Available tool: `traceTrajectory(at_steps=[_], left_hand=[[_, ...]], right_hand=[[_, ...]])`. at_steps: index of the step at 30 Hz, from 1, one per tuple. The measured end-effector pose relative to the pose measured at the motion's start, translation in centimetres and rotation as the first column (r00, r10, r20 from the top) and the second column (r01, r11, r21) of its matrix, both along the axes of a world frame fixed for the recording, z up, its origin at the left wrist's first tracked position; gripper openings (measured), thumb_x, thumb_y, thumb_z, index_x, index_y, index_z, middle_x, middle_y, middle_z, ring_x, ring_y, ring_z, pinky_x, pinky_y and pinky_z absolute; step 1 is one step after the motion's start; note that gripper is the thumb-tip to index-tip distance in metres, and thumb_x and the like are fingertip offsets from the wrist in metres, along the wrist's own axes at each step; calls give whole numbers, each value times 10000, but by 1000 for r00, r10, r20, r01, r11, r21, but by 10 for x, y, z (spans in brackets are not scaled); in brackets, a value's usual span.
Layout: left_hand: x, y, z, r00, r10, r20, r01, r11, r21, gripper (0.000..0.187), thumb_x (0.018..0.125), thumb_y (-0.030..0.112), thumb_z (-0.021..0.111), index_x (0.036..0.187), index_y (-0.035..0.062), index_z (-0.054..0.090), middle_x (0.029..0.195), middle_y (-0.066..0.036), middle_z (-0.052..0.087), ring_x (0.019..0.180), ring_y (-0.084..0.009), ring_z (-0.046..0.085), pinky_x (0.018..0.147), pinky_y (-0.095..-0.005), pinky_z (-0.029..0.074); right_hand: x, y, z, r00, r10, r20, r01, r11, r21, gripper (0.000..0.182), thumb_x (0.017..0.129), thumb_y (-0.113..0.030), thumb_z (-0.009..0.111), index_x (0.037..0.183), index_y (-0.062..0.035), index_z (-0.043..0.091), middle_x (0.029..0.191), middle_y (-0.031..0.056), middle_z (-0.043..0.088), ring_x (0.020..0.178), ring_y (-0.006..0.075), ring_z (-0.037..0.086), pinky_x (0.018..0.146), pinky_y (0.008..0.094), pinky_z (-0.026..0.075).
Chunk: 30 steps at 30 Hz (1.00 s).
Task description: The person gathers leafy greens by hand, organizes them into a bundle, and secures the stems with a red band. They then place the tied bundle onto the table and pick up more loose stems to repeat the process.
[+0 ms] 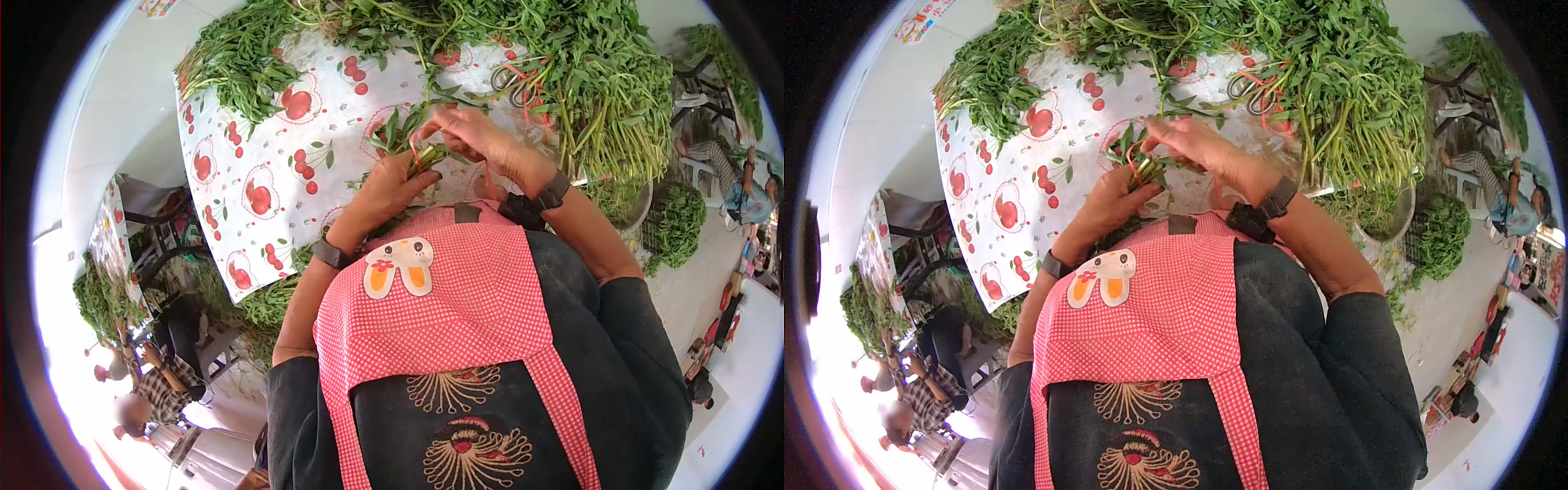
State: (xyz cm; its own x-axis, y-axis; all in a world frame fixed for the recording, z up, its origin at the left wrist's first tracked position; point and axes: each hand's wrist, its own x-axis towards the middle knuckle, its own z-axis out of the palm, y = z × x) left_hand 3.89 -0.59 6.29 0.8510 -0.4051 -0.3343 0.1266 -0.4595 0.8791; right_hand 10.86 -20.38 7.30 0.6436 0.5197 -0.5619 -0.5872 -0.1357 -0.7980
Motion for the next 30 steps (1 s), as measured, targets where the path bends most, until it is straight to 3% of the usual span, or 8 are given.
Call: traceTrajectory(at_steps=[2,7,15,17,21,23,27,30], left_hand=[[1,-3,-3,999,-20,39,19,999,31,264,856,171,631,1039,-10,574,795,-47,623,636,-111,570,564,-288,497],[2,-3,-8,997,0,71,-3,999,45,289,848,173,639,1073,1,580,808,-53,629,647,-114,577,583,-287,501],[5,2,1,978,-16,-209,-33,973,-229,306,865,188,620,1132,42,596,828,20,587,709,-75,534,611,-233,471],[5,2,9,972,-13,-236,-48,967,-251,291,879,221,606,1106,39,597,807,23,571,679,-67,516,580,-221,449],[7,11,4,913,-38,-405,-77,962,-262,278,914,301,558,1011,40,567,722,42,509,572,-44,440,480,-198,359],[5,11,0,914,-10,-407,-112,955,-275,267,919,311,549,988,53,547,701,49,489,546,-43,416,462,-197,332],[5,11,-3,913,20,-407,-132,959,-250,282,920,340,547,971,65,514,664,62,455,502,-33,368,431,-204,295],[5,6,5,943,-10,-332,-63,976,-210,348,904,369,560,968,28,558,652,39,473,551,-53,400,465,-228,329]], right_hand=[[1,10,5,924,296,242,-236,939,-249,358,867,-384,626,1007,-56,656,739,-58,584,586,26,453,516,185,343],[-8,9,-9,946,218,241,-193,973,-123,342,844,-374,658,1025,-84,661,739,-68,582,524,18,396,450,186,285],[-9,7,-4,952,256,170,-238,964,-117,366,799,-302,716,1078,-78,643,770,-49,598,551,13,422,463,184,325],[-9,10,-4,915,224,337,-183,972,-150,285,762,-315,749,880,-64,682,582,-45,498,469,40,408,407,201,294],[-13,13,8,902,194,385,-142,977,-160,283,782,-305,733,918,-65,670,610,-36,524,479,46,431,411,202,308],[-13,11,13,977,125,173,-134,990,42,271,831,-307,681,937,-59,657,668,-23,567,502,40,451,427,198,332],[-8,7,-2,996,-3,88,-7,994,106,249,868,-288,631,922,-47,652,702,-15,583,547,48,477,475,200,369],[-7,26,-16,932,-163,323,184,982,-34,246,884,-283,602,900,-42,646,700,-13,579,599,62,494,539,214,399]])
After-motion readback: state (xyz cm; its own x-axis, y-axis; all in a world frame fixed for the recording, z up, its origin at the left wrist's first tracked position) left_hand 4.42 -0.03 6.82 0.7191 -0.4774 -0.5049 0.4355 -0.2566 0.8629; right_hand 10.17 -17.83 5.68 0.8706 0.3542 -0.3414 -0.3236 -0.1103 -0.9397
